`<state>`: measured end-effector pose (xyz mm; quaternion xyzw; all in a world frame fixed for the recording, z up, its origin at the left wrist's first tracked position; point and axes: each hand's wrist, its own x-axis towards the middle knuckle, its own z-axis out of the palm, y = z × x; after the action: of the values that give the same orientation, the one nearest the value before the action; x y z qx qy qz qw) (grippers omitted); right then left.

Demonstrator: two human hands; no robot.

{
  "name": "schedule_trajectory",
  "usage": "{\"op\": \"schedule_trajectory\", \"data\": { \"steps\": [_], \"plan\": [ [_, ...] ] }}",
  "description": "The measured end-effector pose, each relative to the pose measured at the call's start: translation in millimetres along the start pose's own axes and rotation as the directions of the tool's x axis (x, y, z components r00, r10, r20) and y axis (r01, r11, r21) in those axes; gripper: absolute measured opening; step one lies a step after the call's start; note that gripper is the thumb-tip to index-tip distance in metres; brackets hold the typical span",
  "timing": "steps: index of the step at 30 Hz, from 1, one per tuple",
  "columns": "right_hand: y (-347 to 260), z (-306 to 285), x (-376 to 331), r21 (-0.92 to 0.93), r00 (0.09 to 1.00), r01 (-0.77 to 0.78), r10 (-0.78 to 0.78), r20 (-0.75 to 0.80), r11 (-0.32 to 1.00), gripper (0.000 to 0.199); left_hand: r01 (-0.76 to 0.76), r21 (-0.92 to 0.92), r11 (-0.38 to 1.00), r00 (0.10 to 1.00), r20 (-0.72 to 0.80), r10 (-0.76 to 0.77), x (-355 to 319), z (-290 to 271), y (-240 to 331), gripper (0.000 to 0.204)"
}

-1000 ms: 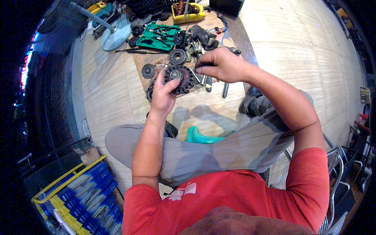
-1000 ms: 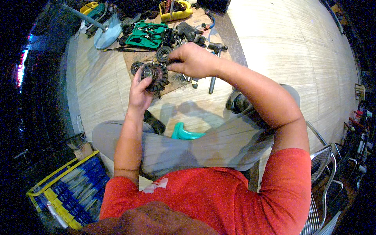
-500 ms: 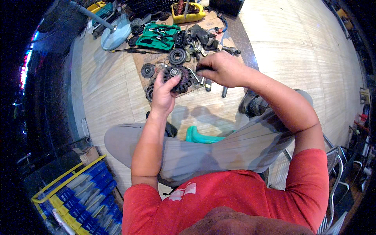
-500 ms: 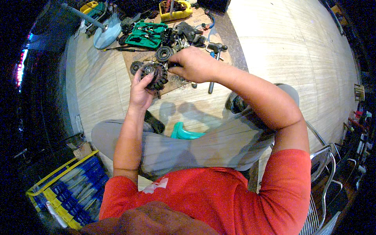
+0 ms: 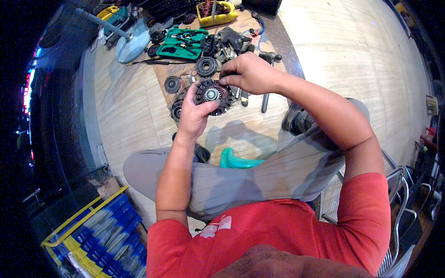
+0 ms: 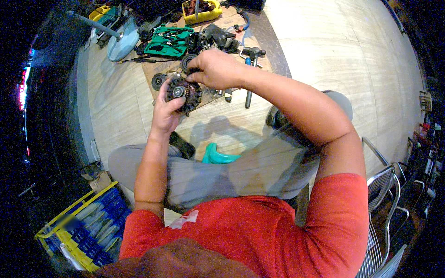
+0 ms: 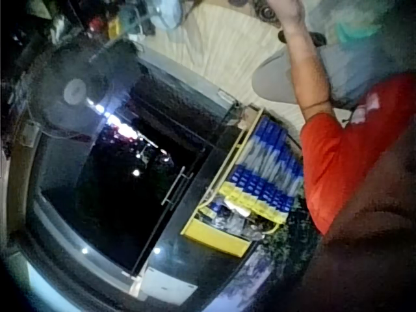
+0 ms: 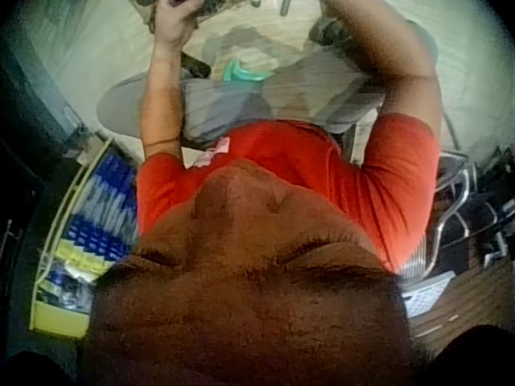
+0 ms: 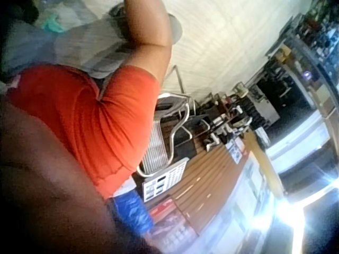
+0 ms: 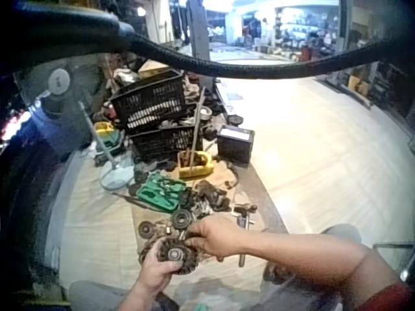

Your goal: The person assembles internal mechanical components by placing a bearing onto a gear shaft and inserting several small metal rods into the assembly by hand.

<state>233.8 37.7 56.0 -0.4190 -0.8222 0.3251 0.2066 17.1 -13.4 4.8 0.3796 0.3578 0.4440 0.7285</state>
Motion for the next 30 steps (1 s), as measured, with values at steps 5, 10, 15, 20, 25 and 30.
{"op": "schedule_trajectory", "data": {
  "steps": [5, 10, 15, 20, 25, 30],
  "plan": [
    [-13, -3, -3, -0.1, 0.999, -0.012, 0.009, -0.034, 0.995, 0.018, -0.033, -0.069, 0.997, 0.997, -0.066, 0.029, -2, 6, 5, 0.063],
    [-23, 20, -12, -0.175, 0.971, 0.181, -0.204, -0.123, 0.968, 0.013, -0.147, -0.093, 0.985, 0.968, -0.219, 0.124, 3, 9, 2, 0.049],
    [-31, 26, -16, -0.185, 0.978, 0.165, -0.185, -0.096, 0.969, 0.014, -0.185, -0.071, 0.98, 0.959, -0.232, 0.164, -1, 12, 2, 0.049],
    [-22, 1, -3, -0.141, 0.987, 0.098, -0.114, -0.109, 0.985, 0.015, -0.135, -0.085, 0.987, 0.988, -0.09, 0.127, -4, 3, 10, 0.058],
    [-19, -8, 4, -0.087, 0.994, 0.104, -0.106, -0.023, 0.991, 0.017, -0.152, -0.01, 0.988, 0.988, -0.024, 0.152, -8, 5, 6, 0.068],
    [-18, 1, 0, -0.21, 0.979, 0.167, -0.187, -0.08, 0.963, 0.019, -0.2, 0.038, 0.979, 0.96, -0.192, 0.204, 0, 3, 4, 0.063]
  ]
}}
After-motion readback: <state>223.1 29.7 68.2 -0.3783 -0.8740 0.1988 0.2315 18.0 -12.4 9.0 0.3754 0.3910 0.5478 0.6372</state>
